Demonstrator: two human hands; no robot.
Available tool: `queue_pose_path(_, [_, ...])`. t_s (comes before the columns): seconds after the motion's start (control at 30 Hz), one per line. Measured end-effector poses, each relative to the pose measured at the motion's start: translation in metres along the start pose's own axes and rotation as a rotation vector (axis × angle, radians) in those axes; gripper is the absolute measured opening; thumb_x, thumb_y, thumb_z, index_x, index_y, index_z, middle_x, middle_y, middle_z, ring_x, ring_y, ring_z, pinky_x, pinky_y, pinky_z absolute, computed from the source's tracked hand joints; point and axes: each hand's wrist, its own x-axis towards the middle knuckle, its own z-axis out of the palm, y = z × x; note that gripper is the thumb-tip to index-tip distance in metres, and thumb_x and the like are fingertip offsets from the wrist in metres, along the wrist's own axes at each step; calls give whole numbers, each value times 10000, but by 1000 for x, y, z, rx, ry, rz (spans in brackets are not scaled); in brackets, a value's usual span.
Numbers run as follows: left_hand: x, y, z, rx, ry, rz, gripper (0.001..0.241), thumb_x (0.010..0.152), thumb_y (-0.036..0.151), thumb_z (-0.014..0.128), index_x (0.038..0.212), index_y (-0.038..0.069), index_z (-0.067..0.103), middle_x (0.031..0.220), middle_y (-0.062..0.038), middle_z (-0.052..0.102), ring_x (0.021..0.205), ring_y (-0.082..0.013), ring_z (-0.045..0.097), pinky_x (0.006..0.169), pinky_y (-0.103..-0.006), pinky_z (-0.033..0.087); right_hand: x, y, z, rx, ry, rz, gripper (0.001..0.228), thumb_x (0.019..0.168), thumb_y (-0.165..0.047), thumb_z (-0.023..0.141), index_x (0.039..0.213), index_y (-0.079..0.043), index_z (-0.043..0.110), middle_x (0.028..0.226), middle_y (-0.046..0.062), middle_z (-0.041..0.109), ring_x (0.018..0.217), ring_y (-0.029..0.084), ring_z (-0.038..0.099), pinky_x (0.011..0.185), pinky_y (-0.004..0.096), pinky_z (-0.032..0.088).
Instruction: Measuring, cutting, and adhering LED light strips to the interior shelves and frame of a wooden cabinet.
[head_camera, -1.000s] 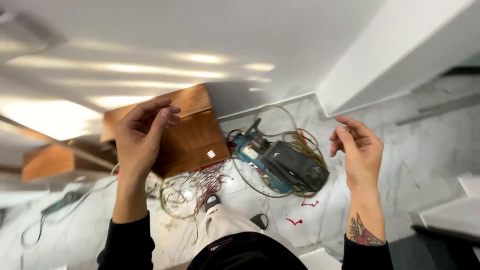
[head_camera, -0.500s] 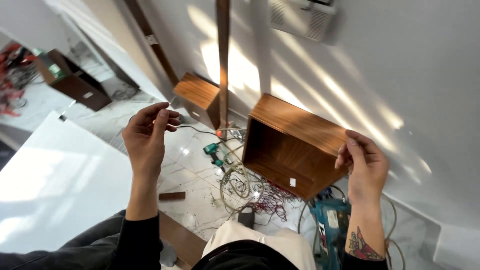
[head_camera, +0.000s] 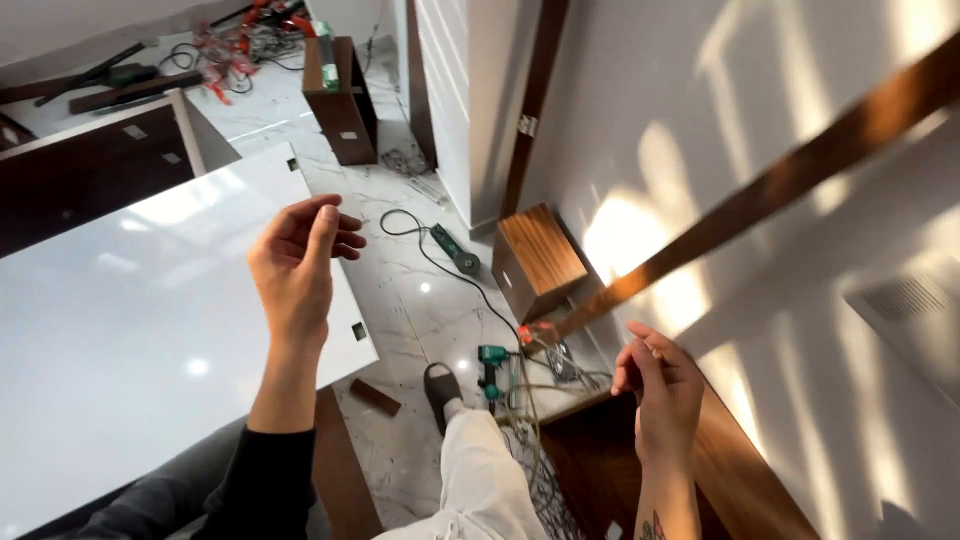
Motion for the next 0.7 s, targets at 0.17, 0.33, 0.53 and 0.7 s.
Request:
queue_pose_path(0.17, [91, -39, -8, 64, -10, -103, 229, 1191, 116, 753, 1358, -28, 814, 1047, -217, 865, 874, -303, 847, 836, -388, 708, 105, 43, 75, -52, -63, 15, 253, 1200, -41, 667, 1398, 84, 764, 852, 228, 680, 608, 271, 636, 601, 402, 599])
queue_pose_path(0.33, [205, -43, -53, 288, -129, 39, 295, 1145, 160, 824, 1380, -19, 822, 1125, -197, 891, 958, -265, 860, 893, -384, 692, 209, 9, 200, -156, -215, -47, 248, 1223, -53, 645, 1399, 50, 785, 844, 185, 718, 603, 235, 669, 607, 393, 558])
queue_pose_path(0.53, [273, -33, -112, 261, 116, -5, 292, 1231, 125, 721, 1472, -35, 760, 1210, -206, 846, 1044, -285, 826, 952, -396, 689, 274, -57, 355, -150, -518, -162, 230, 1193, -42, 692, 1371, 55, 801, 822, 170, 720, 645, 216, 672, 634, 377, 621])
queue_pose_path(0.7, [319, -91, -146, 223, 262, -38, 235, 1226, 96, 729, 1422, -24, 780, 1161, -197, 864, 997, -280, 842, 910, -388, 699, 335, -52, 438, -186, -620, -144, 266, 1180, -66, 702, 1391, 69, 791, 815, 175, 729, 649, 215, 679, 619, 380, 638])
